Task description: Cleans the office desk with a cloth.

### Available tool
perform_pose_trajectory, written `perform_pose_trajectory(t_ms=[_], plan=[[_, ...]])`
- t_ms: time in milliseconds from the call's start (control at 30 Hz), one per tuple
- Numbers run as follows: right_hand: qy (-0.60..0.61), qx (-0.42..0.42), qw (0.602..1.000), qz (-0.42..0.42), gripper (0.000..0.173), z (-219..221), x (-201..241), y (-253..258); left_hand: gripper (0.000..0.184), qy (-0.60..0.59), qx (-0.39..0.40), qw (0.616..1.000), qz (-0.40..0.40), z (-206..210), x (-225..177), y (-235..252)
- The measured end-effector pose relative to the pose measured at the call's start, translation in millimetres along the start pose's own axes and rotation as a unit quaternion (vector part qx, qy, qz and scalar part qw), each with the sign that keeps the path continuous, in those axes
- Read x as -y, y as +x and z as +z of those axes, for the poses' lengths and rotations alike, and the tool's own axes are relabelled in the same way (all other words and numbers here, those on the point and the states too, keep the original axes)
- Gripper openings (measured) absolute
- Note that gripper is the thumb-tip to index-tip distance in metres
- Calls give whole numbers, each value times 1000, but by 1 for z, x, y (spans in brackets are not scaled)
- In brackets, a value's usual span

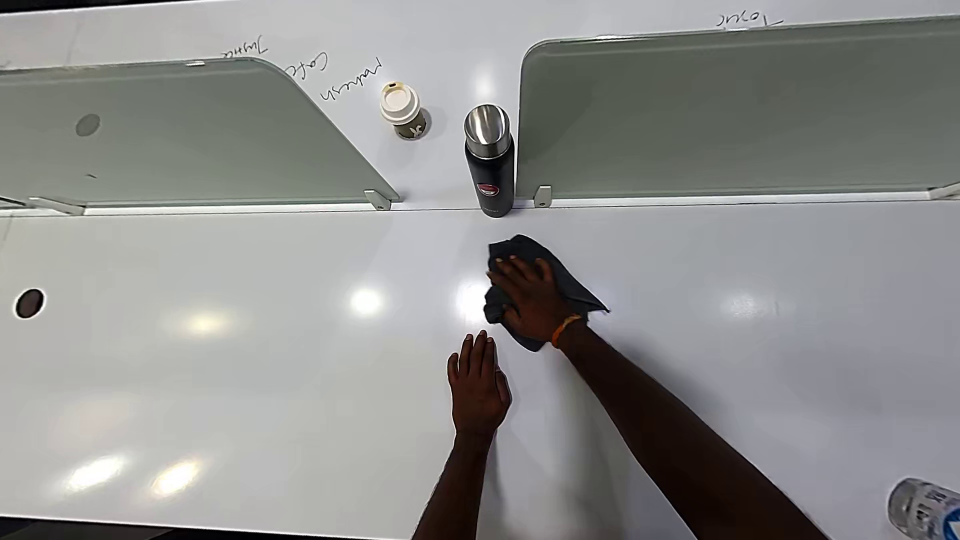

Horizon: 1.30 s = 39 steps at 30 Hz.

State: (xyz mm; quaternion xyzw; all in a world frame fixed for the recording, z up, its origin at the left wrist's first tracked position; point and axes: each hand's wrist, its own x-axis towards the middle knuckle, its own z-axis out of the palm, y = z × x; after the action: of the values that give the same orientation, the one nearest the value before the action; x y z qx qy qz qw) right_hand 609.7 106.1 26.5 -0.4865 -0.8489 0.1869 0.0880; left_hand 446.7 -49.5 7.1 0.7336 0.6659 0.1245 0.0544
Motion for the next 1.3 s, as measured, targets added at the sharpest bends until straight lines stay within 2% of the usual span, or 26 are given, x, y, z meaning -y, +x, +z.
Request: perform_pose_trajectory(t_ms=[67,200,300,600,700,867,1067,1200,1300], plan=[[-14,28,999,7,63,-1,2,25,53,-2,3,1000,0,0,0,0],[-30,16,998,54,61,-4,-5,51,54,-5,2,1000,0,-1,0,1],[-41,2,996,74,60,-12,-23,43,53,-8,-2,1000,1,-2,-1,1],[-89,-37,975,201,63,-52,-116,9,53,-12,-7,1000,-4,-1,-1,0],[-94,-37,968,228,65,-58,-129,2,52,-10,-7,1000,-5,0,-1,-1],[-89,-55,958,266,68,-51,-124,-14,53,-19,-5,1000,-6,0,-1,-2],[-93,-68,951,287,66,-43,-107,-57,54,-17,-1,1000,-4,1,0,-3],[-107,-76,944,303,66,-27,-78,-93,55,-16,3,1000,-7,2,-1,-3],[-110,-87,945,295,66,-5,-38,-122,55,-18,13,1000,-9,2,0,-4]])
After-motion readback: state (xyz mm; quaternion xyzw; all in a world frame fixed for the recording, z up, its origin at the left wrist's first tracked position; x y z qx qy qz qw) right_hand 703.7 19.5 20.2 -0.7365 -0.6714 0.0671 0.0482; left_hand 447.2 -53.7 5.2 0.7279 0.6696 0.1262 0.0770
